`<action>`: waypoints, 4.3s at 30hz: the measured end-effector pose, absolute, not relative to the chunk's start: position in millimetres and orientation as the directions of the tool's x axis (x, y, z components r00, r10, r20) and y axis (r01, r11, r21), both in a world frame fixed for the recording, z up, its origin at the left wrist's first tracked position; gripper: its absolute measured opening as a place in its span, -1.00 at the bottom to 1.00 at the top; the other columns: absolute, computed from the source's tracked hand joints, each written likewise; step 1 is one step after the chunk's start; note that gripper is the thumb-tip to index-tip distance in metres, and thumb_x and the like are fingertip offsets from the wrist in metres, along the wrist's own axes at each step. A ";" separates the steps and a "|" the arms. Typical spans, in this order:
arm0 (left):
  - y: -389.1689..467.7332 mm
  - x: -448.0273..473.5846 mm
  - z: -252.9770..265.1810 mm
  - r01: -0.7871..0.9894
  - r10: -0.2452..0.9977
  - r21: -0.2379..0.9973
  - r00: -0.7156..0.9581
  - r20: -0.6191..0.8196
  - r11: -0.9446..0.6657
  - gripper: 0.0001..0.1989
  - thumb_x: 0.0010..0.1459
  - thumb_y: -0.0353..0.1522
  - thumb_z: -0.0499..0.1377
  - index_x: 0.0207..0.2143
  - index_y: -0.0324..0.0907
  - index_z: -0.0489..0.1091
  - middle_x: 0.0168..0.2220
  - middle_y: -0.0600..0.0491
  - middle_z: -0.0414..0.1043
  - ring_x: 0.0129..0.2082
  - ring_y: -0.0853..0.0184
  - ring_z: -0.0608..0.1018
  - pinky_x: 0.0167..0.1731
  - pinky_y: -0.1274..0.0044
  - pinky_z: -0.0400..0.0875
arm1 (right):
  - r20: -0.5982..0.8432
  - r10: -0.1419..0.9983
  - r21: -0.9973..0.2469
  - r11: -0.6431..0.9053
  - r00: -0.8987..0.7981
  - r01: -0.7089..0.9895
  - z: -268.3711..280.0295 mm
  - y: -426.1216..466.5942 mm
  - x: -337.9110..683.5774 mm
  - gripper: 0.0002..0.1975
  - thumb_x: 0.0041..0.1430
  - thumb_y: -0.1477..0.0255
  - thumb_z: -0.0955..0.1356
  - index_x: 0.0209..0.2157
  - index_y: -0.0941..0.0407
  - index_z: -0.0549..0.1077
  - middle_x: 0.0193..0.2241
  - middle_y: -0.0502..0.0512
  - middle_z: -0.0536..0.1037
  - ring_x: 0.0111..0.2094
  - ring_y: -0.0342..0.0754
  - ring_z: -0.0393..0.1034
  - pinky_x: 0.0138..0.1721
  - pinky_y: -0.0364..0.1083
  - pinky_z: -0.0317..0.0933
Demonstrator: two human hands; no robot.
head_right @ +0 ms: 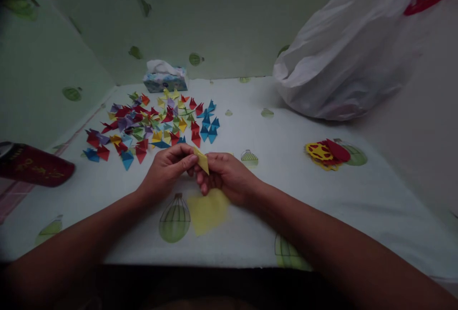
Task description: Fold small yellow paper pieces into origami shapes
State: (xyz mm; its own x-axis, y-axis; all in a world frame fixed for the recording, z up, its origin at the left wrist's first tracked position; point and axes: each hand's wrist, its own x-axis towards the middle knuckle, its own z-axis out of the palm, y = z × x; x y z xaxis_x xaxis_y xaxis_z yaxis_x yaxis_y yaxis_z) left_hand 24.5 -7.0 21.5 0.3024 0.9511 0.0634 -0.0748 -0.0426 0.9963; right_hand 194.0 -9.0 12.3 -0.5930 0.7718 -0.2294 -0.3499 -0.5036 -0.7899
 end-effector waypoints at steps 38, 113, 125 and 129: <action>-7.3 25.0 17.2 -0.024 0.919 0.950 0.244 0.309 -0.312 -0.88 0.11 -0.43 0.31 -0.27 -0.17 0.44 -0.36 0.11 0.41 -0.47 0.49 0.46 -0.43 0.61 0.40 | -0.093 0.871 -0.762 -0.374 -0.483 -0.529 5.5 -5.3 193.1 -0.83 0.02 0.46 0.52 -0.38 0.16 0.47 -0.49 -0.04 0.47 -0.48 -0.22 0.33 -0.34 -0.16 0.21; -3.4 24.1 21.9 -0.008 0.964 1.000 0.267 -0.018 0.021 -0.73 0.01 -0.24 0.37 -0.44 -0.22 0.38 -0.58 0.17 0.38 -0.61 0.49 0.39 -0.56 0.62 0.28 | 0.119 0.924 -0.993 0.113 -0.363 -0.039 18.5 -9.4 201.0 -0.72 0.23 0.23 0.39 -0.43 0.13 0.46 -0.52 0.02 0.51 -0.47 -0.12 0.40 -0.35 -0.10 0.29; -4.2 24.2 16.9 -0.121 0.946 0.988 0.319 -0.057 0.101 -0.77 0.06 -0.28 0.36 -0.41 -0.23 0.40 -0.52 0.13 0.46 -0.54 0.49 0.46 -0.46 0.62 0.37 | 0.061 0.936 -0.989 0.011 -0.346 -0.145 16.3 -6.8 201.0 -0.79 0.23 0.29 0.38 -0.39 0.13 0.45 -0.50 0.01 0.52 -0.47 -0.15 0.39 -0.33 -0.10 0.29; -4.5 24.9 17.4 -0.119 0.932 0.984 0.352 -0.086 0.136 -0.75 0.05 -0.26 0.37 -0.40 -0.22 0.40 -0.51 0.13 0.47 -0.54 0.46 0.47 -0.47 0.60 0.38 | 0.036 0.945 -0.987 -0.016 -0.325 -0.157 14.5 -4.5 202.6 -0.84 0.15 0.34 0.43 -0.40 0.13 0.43 -0.50 0.00 0.51 -0.48 -0.16 0.40 -0.36 -0.11 0.28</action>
State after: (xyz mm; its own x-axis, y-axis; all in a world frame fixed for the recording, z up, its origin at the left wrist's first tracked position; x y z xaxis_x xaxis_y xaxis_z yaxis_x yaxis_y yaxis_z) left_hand 24.9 -4.5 17.4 0.3517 0.9321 -0.0864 -0.1191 0.1361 0.9835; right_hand 202.6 -4.5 14.5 -0.3247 0.9451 0.0359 -0.1572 -0.0165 -0.9874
